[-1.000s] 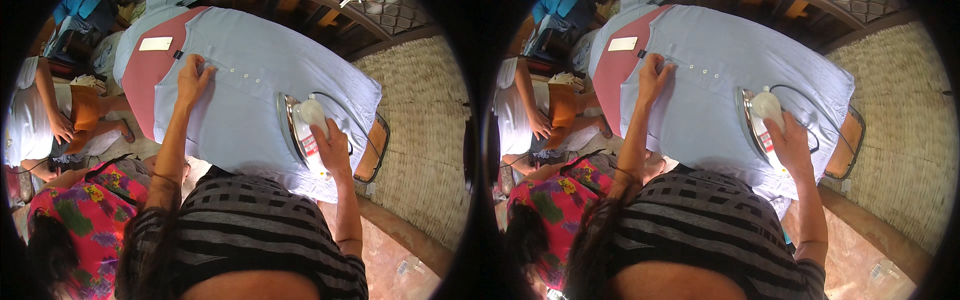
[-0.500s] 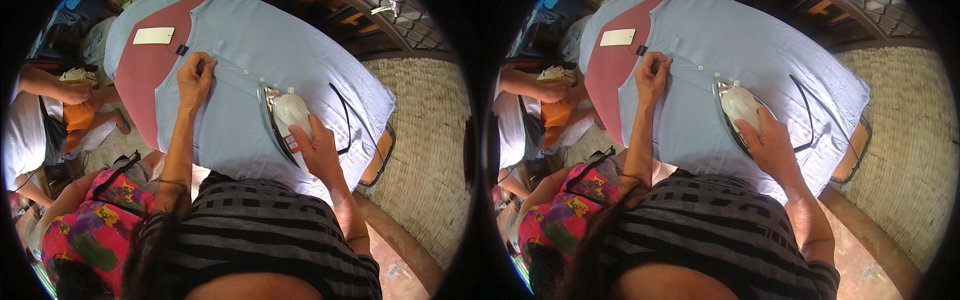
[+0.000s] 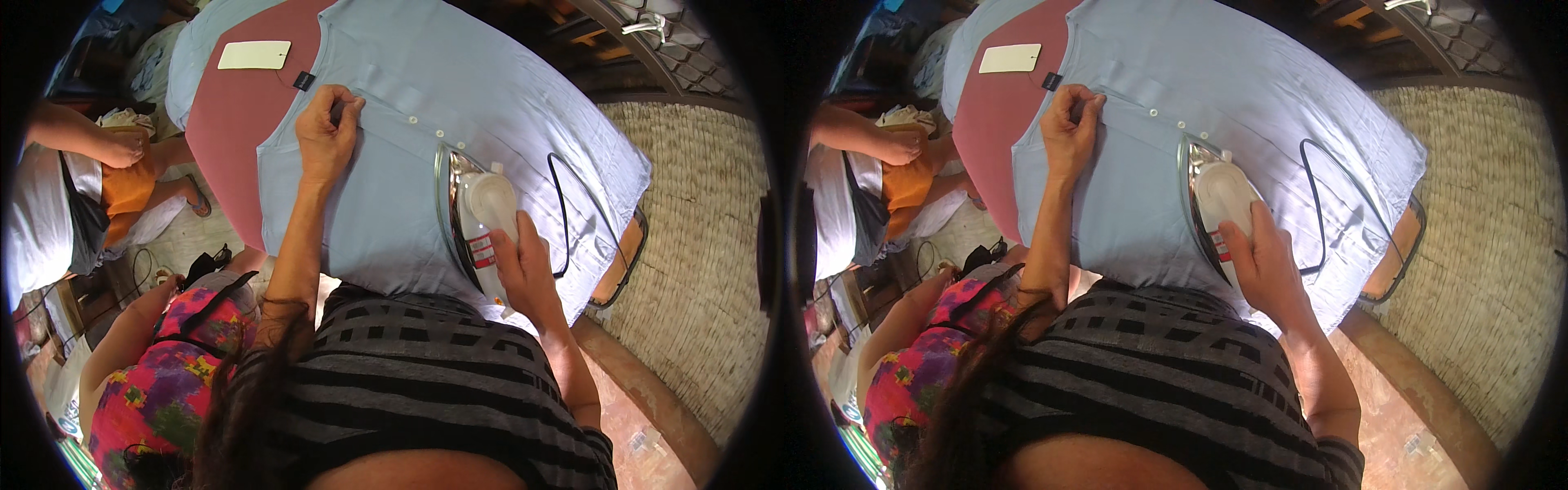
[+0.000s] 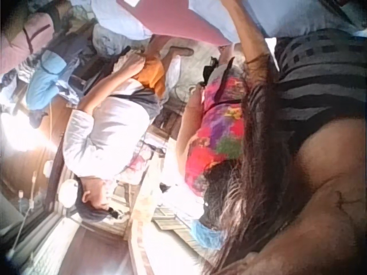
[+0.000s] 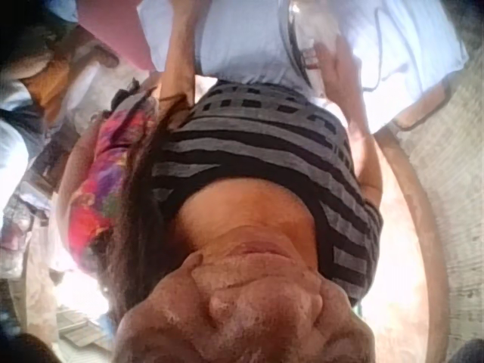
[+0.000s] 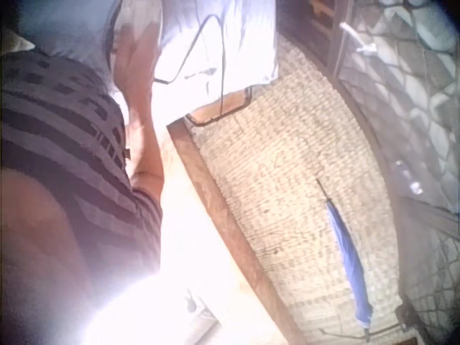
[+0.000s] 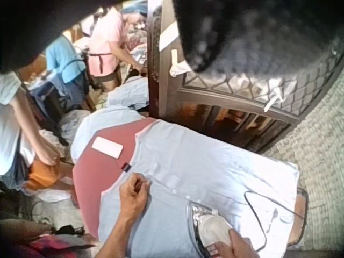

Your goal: The person irons a light blue shirt on a pink ironing board, using an iron to smooth the fabric while shifting and folding the garment.

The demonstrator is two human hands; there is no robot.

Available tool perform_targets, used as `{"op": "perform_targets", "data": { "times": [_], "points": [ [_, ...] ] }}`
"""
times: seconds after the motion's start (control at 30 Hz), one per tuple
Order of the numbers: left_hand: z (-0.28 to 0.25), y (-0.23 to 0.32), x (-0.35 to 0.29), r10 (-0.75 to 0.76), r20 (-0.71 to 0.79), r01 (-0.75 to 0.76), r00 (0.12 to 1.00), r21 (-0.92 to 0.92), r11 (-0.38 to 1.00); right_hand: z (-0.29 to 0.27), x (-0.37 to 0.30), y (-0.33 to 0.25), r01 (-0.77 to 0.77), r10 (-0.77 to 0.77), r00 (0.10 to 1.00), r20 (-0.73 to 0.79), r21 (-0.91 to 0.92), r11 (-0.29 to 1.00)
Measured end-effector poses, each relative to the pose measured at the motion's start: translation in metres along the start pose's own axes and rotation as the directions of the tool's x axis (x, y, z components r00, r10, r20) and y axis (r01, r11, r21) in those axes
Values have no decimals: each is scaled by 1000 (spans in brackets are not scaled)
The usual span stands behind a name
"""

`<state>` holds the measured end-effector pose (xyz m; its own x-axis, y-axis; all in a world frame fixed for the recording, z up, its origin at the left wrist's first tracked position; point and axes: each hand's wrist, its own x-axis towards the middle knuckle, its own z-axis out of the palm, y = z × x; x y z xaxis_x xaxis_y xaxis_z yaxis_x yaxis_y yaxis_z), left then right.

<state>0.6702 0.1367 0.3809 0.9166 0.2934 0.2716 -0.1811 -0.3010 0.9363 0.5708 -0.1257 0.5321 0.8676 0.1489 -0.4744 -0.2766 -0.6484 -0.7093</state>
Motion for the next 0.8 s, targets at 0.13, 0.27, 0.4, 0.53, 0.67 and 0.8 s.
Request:
{"op": "perform_targets", "data": {
  "times": [0.13,0.27,0.4,0.53,0.67,0.8],
  "points": [
    [-2,3,3,-9,4,9,1000,59,998,8,25,-21,86,-86,996,23,7,996],
    [-3,2,2,-18,-5,18,1000,34,999,8,24,-24,43,-40,997,72,-36,998],
    [-1,2,0,9,-26,-9,1000,34,999,9,8,-3,41,-42,999,23,50,998],
    [3,1,-1,82,-35,-79,996,76,994,10,20,-14,88,-90,995,38,48,995],
    [2,3,-4,39,7,-40,999,117,992,10,33,-16,163,-159,984,82,-42,986],
    [2,11,-9,148,61,-160,987,397,904,-12,16,13,257,-245,966,80,-240,936]
  ]
}}
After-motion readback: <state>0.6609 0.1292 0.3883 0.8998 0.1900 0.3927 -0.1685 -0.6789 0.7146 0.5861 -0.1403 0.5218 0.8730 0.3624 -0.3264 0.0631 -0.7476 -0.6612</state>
